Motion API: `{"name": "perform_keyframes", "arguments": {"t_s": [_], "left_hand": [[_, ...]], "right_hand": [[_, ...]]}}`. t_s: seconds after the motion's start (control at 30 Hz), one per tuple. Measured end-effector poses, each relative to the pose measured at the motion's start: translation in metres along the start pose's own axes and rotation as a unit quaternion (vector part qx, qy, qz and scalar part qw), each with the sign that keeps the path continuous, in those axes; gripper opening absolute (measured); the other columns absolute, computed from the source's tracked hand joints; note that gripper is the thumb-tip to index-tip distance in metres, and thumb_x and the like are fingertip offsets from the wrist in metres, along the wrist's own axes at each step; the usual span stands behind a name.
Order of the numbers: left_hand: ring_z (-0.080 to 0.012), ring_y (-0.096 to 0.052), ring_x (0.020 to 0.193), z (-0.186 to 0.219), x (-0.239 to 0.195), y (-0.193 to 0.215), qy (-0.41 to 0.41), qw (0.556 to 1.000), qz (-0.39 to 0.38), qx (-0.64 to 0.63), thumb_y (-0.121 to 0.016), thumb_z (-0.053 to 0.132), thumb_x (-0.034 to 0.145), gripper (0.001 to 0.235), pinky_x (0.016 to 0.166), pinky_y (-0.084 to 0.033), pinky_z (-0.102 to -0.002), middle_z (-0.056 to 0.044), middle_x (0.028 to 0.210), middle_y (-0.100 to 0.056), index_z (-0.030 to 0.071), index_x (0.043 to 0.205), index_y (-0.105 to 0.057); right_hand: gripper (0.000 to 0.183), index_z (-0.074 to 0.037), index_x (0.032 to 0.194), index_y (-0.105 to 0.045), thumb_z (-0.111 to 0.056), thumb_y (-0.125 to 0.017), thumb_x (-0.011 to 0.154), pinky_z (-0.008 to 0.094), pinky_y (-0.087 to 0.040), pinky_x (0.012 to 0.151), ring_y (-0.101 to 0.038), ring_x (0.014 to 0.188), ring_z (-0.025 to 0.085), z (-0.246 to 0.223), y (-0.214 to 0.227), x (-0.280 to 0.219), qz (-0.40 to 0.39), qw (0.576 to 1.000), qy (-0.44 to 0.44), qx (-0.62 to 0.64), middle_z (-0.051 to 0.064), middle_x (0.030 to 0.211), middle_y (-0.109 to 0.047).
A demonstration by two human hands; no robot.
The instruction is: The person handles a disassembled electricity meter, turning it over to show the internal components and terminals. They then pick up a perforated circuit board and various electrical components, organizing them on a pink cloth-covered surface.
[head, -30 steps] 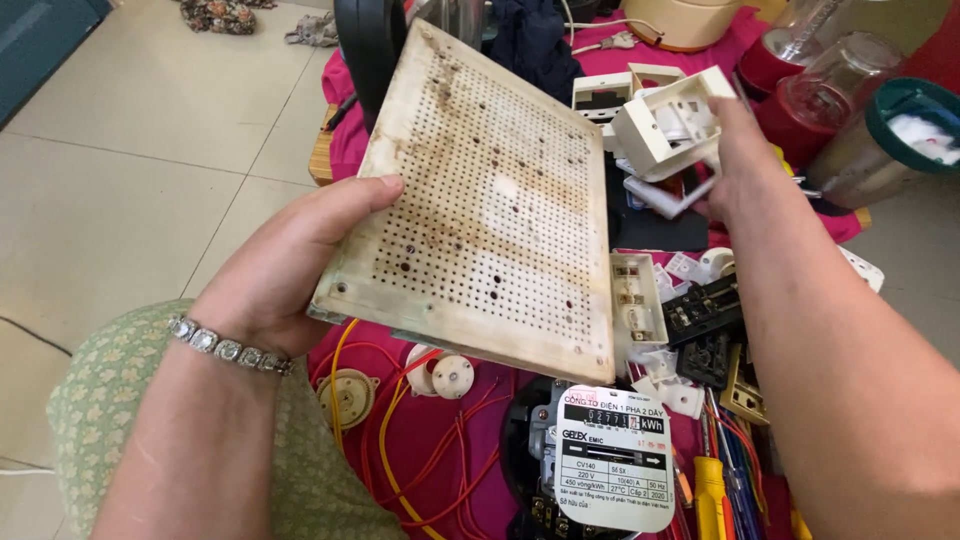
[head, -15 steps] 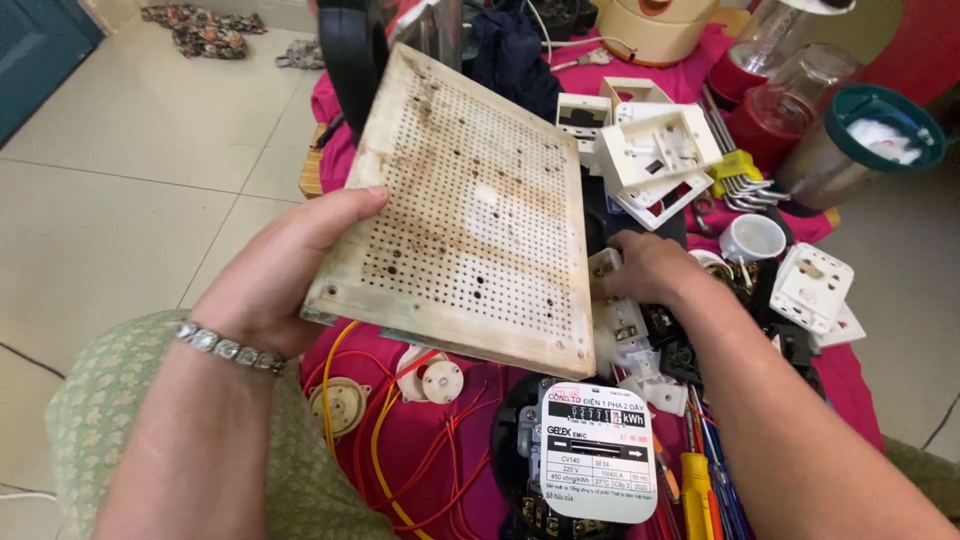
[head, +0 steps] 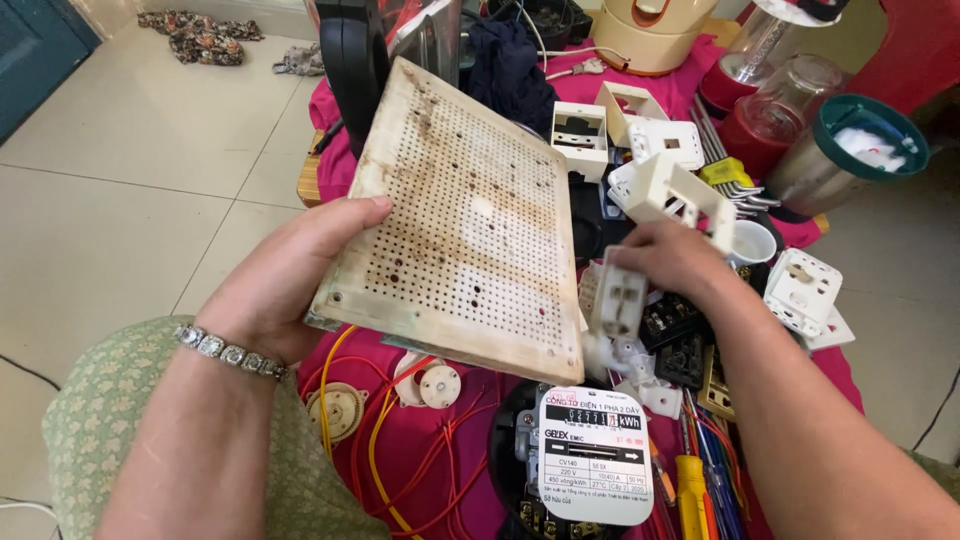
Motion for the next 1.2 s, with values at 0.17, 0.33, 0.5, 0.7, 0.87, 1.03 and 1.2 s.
{"name": "perform_keyframes", "arguments": {"t_s": [0.17,0.33,0.5,0.7,0.87,1.03,1.2], "left_hand": [[-0.0373,-0.076,0.096,-0.003,0.004,0.002,-0.002,1.000,-0.004,-0.005,-0.053,0.028,0.090,0.046,0.065,-0.057,-0.041,-0.029,0.121,-0.078,0.001,0.126,-0.065],[-0.0383,-0.074,0.103,-0.003,0.003,0.002,0.012,1.000,0.002,-0.029,-0.053,0.027,0.088,0.049,0.076,-0.057,-0.044,-0.030,0.128,-0.076,0.000,0.127,-0.064],[-0.0346,-0.078,0.096,-0.001,0.004,0.002,-0.017,1.000,-0.020,-0.015,-0.052,0.026,0.088,0.049,0.066,-0.058,-0.037,-0.028,0.123,-0.079,0.000,0.127,-0.066],[-0.0374,-0.076,0.108,0.001,-0.004,0.000,0.003,1.000,-0.008,-0.018,-0.052,0.028,0.087,0.049,0.078,-0.059,-0.045,-0.027,0.128,-0.077,0.004,0.127,-0.064],[-0.0305,-0.075,0.097,-0.001,0.001,0.003,-0.015,1.000,-0.014,-0.018,-0.054,0.028,0.090,0.049,0.072,-0.059,-0.038,-0.023,0.118,-0.078,0.001,0.130,-0.064],[-0.0279,-0.072,0.097,-0.006,0.001,0.005,-0.048,0.996,-0.037,-0.071,-0.055,0.030,0.087,0.052,0.079,-0.056,-0.035,-0.022,0.122,-0.076,-0.001,0.127,-0.065],[-0.0275,-0.071,0.106,-0.002,-0.008,0.009,-0.067,0.990,-0.031,-0.117,-0.056,0.031,0.082,0.059,0.086,-0.057,-0.037,-0.020,0.129,-0.073,0.003,0.134,-0.058]], "right_hand": [[0.023,-0.003,0.108,-0.072,-0.023,-0.069,0.096,0.026,-0.052,0.055,-0.062,0.063,0.018,0.034,0.003,0.031,0.042,0.919,-0.067,0.387,0.011,0.085,-0.069],[0.031,0.004,0.122,-0.058,-0.004,-0.063,0.092,0.037,-0.065,0.097,-0.069,0.109,0.026,0.026,-0.027,0.067,0.022,0.673,-0.086,0.734,0.018,0.121,-0.067],[0.025,0.008,0.118,-0.063,-0.002,-0.063,0.095,0.038,-0.070,0.088,-0.071,0.098,0.030,0.025,-0.047,0.101,0.118,0.551,-0.144,0.814,0.021,0.111,-0.067],[0.032,-0.001,0.100,-0.070,-0.033,-0.072,0.098,0.028,-0.060,0.058,-0.064,0.063,0.017,0.006,-0.018,0.047,0.134,0.843,-0.061,0.517,0.007,0.086,-0.068],[0.039,0.000,0.126,-0.054,-0.024,-0.062,0.096,0.039,-0.054,0.087,-0.057,0.103,0.028,0.001,-0.014,0.028,0.005,0.815,-0.028,0.578,0.016,0.123,-0.056],[0.060,0.008,0.146,-0.039,-0.015,-0.054,0.093,0.052,-0.045,0.116,-0.044,0.146,0.036,-0.005,-0.029,0.001,-0.047,0.680,0.017,0.732,0.024,0.160,-0.038],[0.033,0.004,0.125,-0.063,-0.009,-0.052,0.096,0.037,-0.059,0.078,-0.071,0.090,0.028,0.002,-0.040,-0.034,-0.018,0.904,-0.016,0.427,0.018,0.110,-0.073]]}}
Point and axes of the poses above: each hand's wrist, its own x-axis towards the middle knuckle, its own y-axis out of the back of the hand, z = x × y, the point moved 8 cm from there along x, towards the middle knuckle
